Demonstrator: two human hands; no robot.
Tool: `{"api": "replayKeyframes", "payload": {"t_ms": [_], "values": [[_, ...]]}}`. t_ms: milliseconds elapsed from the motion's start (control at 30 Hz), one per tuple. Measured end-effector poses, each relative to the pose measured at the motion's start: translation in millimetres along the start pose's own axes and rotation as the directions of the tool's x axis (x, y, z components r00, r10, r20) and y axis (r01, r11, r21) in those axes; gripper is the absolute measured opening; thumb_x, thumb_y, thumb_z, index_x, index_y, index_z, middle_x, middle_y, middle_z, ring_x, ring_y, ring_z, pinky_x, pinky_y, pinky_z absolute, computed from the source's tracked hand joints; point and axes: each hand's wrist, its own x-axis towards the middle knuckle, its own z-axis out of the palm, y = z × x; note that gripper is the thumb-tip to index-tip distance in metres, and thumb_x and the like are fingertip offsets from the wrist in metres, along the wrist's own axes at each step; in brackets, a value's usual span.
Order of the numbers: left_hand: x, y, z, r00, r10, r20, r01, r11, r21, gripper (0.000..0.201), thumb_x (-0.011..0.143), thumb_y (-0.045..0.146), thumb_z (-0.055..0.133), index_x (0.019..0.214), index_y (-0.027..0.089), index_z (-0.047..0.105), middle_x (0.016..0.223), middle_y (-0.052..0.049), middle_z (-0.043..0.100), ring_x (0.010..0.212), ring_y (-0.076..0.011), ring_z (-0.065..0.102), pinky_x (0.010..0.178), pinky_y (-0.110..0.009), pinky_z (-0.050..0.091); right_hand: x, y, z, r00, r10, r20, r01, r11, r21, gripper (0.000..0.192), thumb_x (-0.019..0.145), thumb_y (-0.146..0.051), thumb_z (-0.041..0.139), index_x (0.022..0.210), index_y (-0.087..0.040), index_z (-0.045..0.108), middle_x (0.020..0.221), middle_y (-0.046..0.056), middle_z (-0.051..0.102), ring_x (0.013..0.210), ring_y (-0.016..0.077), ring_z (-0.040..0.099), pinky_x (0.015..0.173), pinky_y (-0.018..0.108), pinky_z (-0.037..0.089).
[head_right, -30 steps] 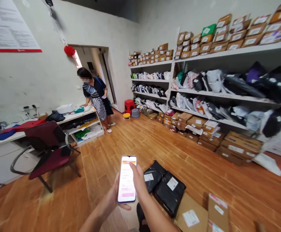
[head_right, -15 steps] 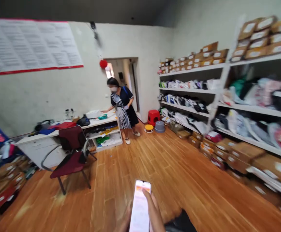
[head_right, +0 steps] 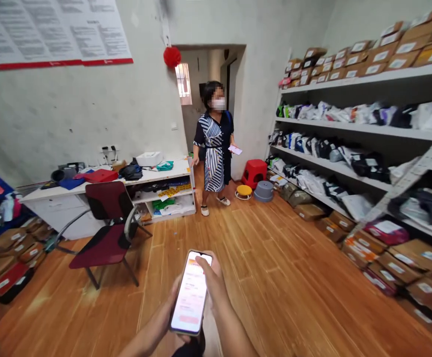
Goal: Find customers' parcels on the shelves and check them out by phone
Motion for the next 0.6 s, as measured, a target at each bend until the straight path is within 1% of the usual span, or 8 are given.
{"api": "replayKeyframes", "payload": {"t_ms": [133, 200, 267, 333, 433, 500, 533, 600], "values": [[72.4, 83.6, -32.6, 0.997, 0.049, 0.060, -0.059, 0.980, 0.191, 0.076, 0.082, 0.067, 0.039, 0.146, 0.031, 0.018, 0.125, -0.014, 0.057, 0.081, -0.0223, 0.065, 0.050, -0.025, 0.052, 95.1, -15.2, 50.0, 0.997, -0.062, -0.039, 0.060, 0.997, -0.044, 0.040, 0.061, -0.047, 0.077, 0.082, -0.019, 0.057, 0.058, -0.004, 0.060, 0.052, 0.0126, 0.053, 0.053, 0.023, 0.041], [106.4, 121.5, -48.2, 0.997, 0.047, 0.063, -0.061, 0.966, 0.252, 0.076, 0.083, 0.066, 0.038, 0.146, 0.032, 0.015, 0.126, -0.013, 0.056, 0.081, -0.0212, 0.064, 0.050, -0.025, 0.052, 138.8, -24.2, 74.7, 0.993, -0.089, -0.072, 0.084, 0.994, -0.071, 0.042, 0.059, -0.047, 0.079, 0.081, -0.019, 0.057, 0.058, -0.005, 0.059, 0.053, 0.0130, 0.053, 0.052, 0.024, 0.041], [139.4, 153.0, -62.9, 0.998, 0.023, 0.061, -0.039, 0.959, 0.282, 0.078, 0.083, 0.067, 0.038, 0.147, 0.032, 0.012, 0.128, -0.013, 0.055, 0.082, -0.0214, 0.064, 0.054, -0.027, 0.054, 180.8, -32.6, 96.3, 0.988, -0.105, -0.110, 0.094, 0.991, -0.098, 0.044, 0.056, -0.046, 0.081, 0.081, -0.019, 0.057, 0.059, -0.005, 0.059, 0.053, 0.0135, 0.053, 0.052, 0.024, 0.040], [171.9, 178.2, -76.2, 0.998, 0.004, 0.059, -0.021, 0.958, 0.286, 0.077, 0.084, 0.066, 0.038, 0.147, 0.032, 0.010, 0.132, -0.013, 0.052, 0.087, -0.0228, 0.064, 0.057, -0.029, 0.056, 221.9, -38.9, 112.8, 0.985, -0.105, -0.139, 0.091, 0.990, -0.108, 0.045, 0.056, -0.045, 0.082, 0.082, -0.019, 0.056, 0.060, -0.005, 0.058, 0.053, 0.0131, 0.052, 0.052, 0.025, 0.040], [223.1, 206.7, -95.4, 0.998, -0.021, 0.052, 0.009, 0.972, 0.233, 0.073, 0.085, 0.063, 0.038, 0.147, 0.034, 0.012, 0.139, -0.012, 0.046, 0.090, -0.0246, 0.065, 0.053, -0.028, 0.056, 283.7, -43.5, 125.9, 0.989, -0.067, -0.129, 0.064, 0.998, -0.025, 0.042, 0.061, -0.052, 0.076, 0.080, -0.021, 0.056, 0.059, -0.007, 0.057, 0.053, 0.0124, 0.051, 0.054, 0.024, 0.040], [261.4, 221.7, -109.8, 0.998, -0.039, 0.047, 0.032, 0.990, 0.139, 0.073, 0.084, 0.065, 0.039, 0.146, 0.036, 0.013, 0.142, -0.012, 0.044, 0.087, -0.0255, 0.066, 0.047, -0.027, 0.055, 326.1, -44.2, 128.6, 0.998, -0.027, -0.060, 0.028, 0.999, 0.028, 0.041, 0.063, -0.057, 0.071, 0.078, -0.021, 0.056, 0.060, -0.006, 0.058, 0.055, 0.0135, 0.053, 0.056, 0.025, 0.042], [282.2, 228.8, -117.9, 0.998, -0.043, 0.044, 0.040, 0.996, 0.078, 0.074, 0.084, 0.065, 0.039, 0.146, 0.036, 0.013, 0.142, -0.012, 0.044, 0.087, -0.0264, 0.067, 0.044, -0.027, 0.054, 347.8, -44.0, 129.2, 1.000, -0.011, -0.017, 0.011, 1.000, 0.024, 0.041, 0.063, -0.058, 0.069, 0.078, -0.021, 0.058, 0.061, -0.005, 0.060, 0.058, 0.0146, 0.055, 0.059, 0.026, 0.043], [326.0, 243.9, -135.4, 0.999, -0.037, 0.032, 0.038, 0.999, -0.032, 0.077, 0.082, 0.066, 0.042, 0.147, 0.035, 0.012, 0.141, -0.012, 0.046, 0.090, -0.0283, 0.067, 0.044, -0.027, 0.054, 392.8, -43.2, 131.4, 0.998, 0.017, 0.060, -0.014, 0.999, -0.038, 0.041, 0.064, -0.056, 0.068, 0.080, -0.020, 0.062, 0.069, -0.002, 0.066, 0.067, 0.0177, 0.059, 0.066, 0.028, 0.045]]}}
